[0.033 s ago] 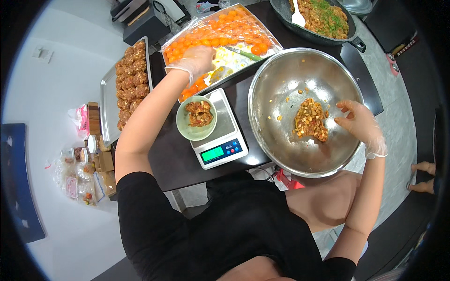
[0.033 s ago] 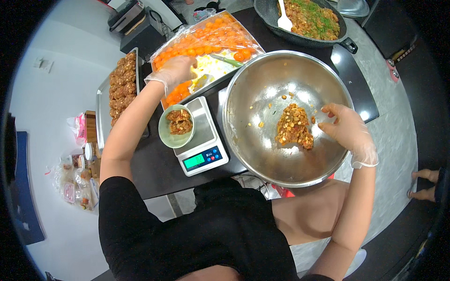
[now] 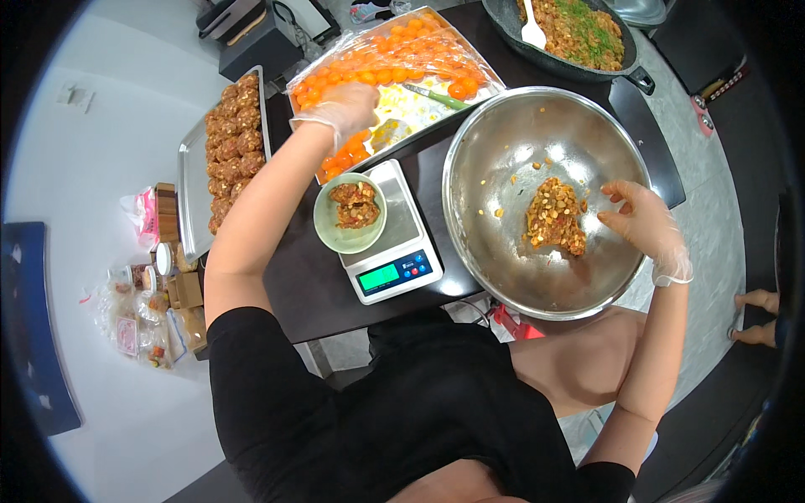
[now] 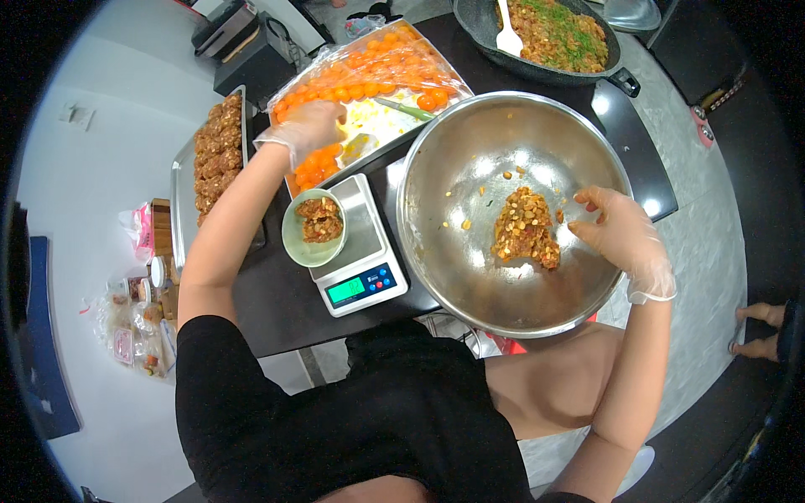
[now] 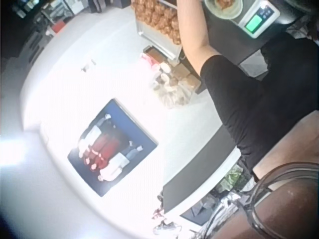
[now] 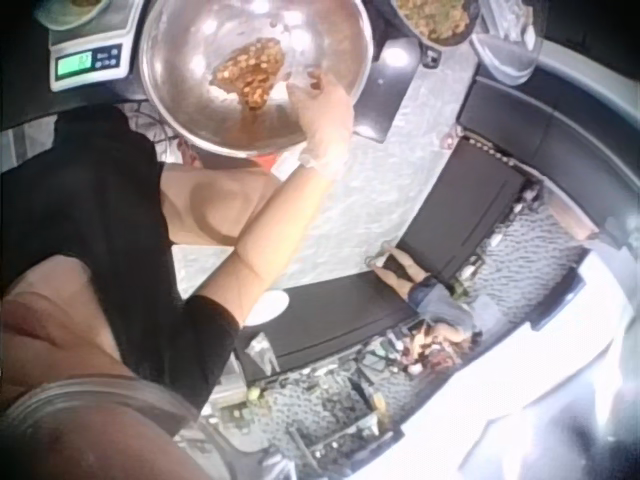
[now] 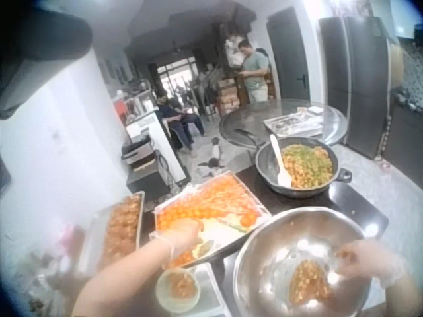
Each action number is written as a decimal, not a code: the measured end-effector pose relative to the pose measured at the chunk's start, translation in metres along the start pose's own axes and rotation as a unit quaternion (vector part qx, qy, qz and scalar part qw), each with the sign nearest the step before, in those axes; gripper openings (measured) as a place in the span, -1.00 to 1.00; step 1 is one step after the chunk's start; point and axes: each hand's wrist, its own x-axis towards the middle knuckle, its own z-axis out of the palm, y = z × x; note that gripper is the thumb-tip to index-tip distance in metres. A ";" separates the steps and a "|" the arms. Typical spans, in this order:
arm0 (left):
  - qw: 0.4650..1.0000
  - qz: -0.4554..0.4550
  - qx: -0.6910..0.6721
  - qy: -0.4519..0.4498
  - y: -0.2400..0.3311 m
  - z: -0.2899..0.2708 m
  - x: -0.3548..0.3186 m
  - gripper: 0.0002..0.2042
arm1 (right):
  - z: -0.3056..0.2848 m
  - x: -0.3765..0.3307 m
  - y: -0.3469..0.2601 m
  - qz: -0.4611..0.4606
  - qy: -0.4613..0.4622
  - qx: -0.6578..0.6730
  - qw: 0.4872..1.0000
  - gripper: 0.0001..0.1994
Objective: The person scoops a meat mixture from a metal bowl, weighs it in a small bowl on a digital scale, and then shapes it into a ball by hand. They place the finished meatball onto a tray and repeat the process.
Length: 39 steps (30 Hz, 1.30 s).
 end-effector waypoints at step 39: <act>0.973 0.115 -0.190 -0.056 0.021 -0.065 -0.103 -0.71 | 0.000 0.001 -0.013 -0.084 0.034 -0.019 0.996 -0.59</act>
